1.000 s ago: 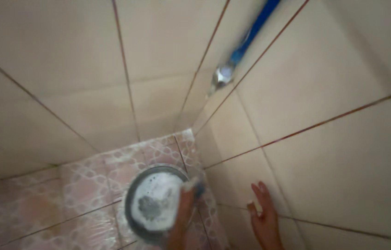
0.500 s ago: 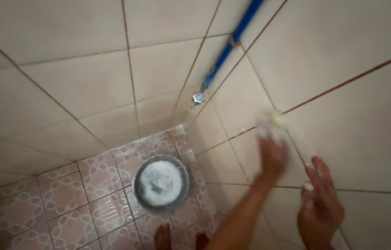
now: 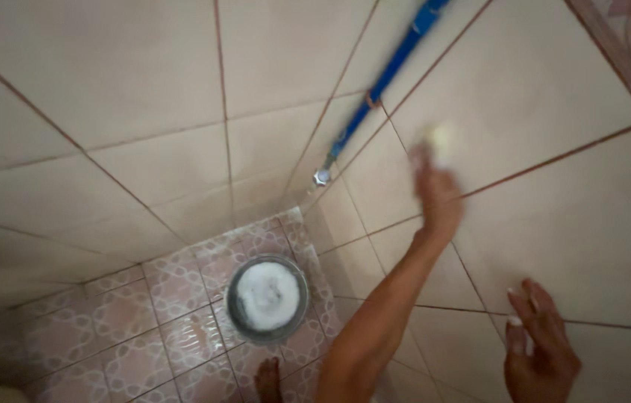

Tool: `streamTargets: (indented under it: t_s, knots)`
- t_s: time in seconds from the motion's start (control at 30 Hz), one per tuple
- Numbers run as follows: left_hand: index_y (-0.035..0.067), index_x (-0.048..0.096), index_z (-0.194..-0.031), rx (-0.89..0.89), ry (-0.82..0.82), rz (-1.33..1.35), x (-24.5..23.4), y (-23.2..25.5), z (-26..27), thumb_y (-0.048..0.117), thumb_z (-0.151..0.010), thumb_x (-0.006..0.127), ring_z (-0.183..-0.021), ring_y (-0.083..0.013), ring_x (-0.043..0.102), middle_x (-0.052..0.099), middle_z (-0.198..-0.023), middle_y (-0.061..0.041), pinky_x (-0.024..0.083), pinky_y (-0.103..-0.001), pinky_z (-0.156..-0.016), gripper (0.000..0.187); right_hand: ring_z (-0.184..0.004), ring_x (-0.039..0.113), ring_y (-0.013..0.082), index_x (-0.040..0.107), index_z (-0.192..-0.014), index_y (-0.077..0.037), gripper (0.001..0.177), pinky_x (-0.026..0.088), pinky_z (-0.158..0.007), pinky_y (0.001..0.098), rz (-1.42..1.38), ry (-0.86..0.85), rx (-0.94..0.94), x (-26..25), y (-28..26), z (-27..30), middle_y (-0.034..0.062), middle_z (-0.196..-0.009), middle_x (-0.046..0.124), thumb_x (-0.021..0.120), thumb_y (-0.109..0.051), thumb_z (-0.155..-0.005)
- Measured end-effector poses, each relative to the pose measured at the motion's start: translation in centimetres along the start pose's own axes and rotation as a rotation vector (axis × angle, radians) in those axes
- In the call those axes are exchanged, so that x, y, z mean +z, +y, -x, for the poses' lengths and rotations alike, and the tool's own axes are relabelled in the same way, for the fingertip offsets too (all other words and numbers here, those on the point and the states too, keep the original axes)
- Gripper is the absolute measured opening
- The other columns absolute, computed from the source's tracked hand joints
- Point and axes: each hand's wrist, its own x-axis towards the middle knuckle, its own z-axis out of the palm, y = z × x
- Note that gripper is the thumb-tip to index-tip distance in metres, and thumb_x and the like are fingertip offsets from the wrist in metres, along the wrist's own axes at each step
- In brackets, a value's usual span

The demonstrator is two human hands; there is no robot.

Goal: The person scrubs the tiled walls of a room with a soapy sponge, dipping the sponge into a bucket of water and applying it to the tiles around a water pipe.

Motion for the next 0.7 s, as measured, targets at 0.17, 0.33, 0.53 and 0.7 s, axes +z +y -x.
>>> streamTargets:
  t_s: [0.17,0.33,0.53,0.7]
  knots:
    - [-0.003,0.040,-0.152,0.240,-0.108,-0.305,0.4,3.3,-5.8,-0.002,-0.086,0.055,-0.138,-0.0501,0.042,0.042,-0.152,-0.032,0.035,-0.054,-0.118,0.067,-0.148,0.052,0.0310,0.066,-0.134,-0.006,0.047,0.044,-0.119,0.0409,-0.029,-0.033,0.039,-0.6,1.4,-0.3,0.0194,-0.151,0.059,0.055,0.012,-0.091]
    - [-0.014,0.042,-0.142,-0.238,-0.108,-0.640,-7.0,-15.2,-4.9,0.005,-0.082,0.059,-0.120,-0.0459,0.053,0.052,-0.137,-0.034,0.042,-0.053,-0.101,0.065,-0.137,0.058,0.0306,0.066,-0.132,-0.005,0.042,0.047,-0.114,0.0413,0.076,-0.110,-0.044,-1.8,5.7,-0.3,0.0188,-0.141,0.063,0.061,0.006,-0.091]
    - [-0.008,0.052,-0.140,-0.074,-0.007,-0.470,-3.4,-10.6,-7.9,-0.009,-0.082,0.046,-0.120,-0.0447,0.056,0.059,-0.130,-0.031,0.044,-0.052,-0.106,0.059,-0.120,0.068,0.0272,0.067,-0.129,-0.003,0.036,0.053,-0.106,0.0371,-0.008,-0.097,-0.007,-2.1,6.1,-1.2,0.0171,-0.133,0.068,0.060,0.007,-0.095]
    - [-0.003,0.049,-0.143,0.316,-0.068,-0.310,2.4,7.8,-14.0,-0.007,-0.086,0.051,-0.129,-0.0452,0.046,0.044,-0.155,-0.028,0.039,-0.051,-0.111,0.057,-0.110,0.070,0.0206,0.067,-0.129,-0.001,0.041,0.056,-0.096,0.0322,-0.177,-0.009,0.008,-1.6,3.7,-2.5,0.0158,-0.133,0.069,0.060,0.010,-0.090]
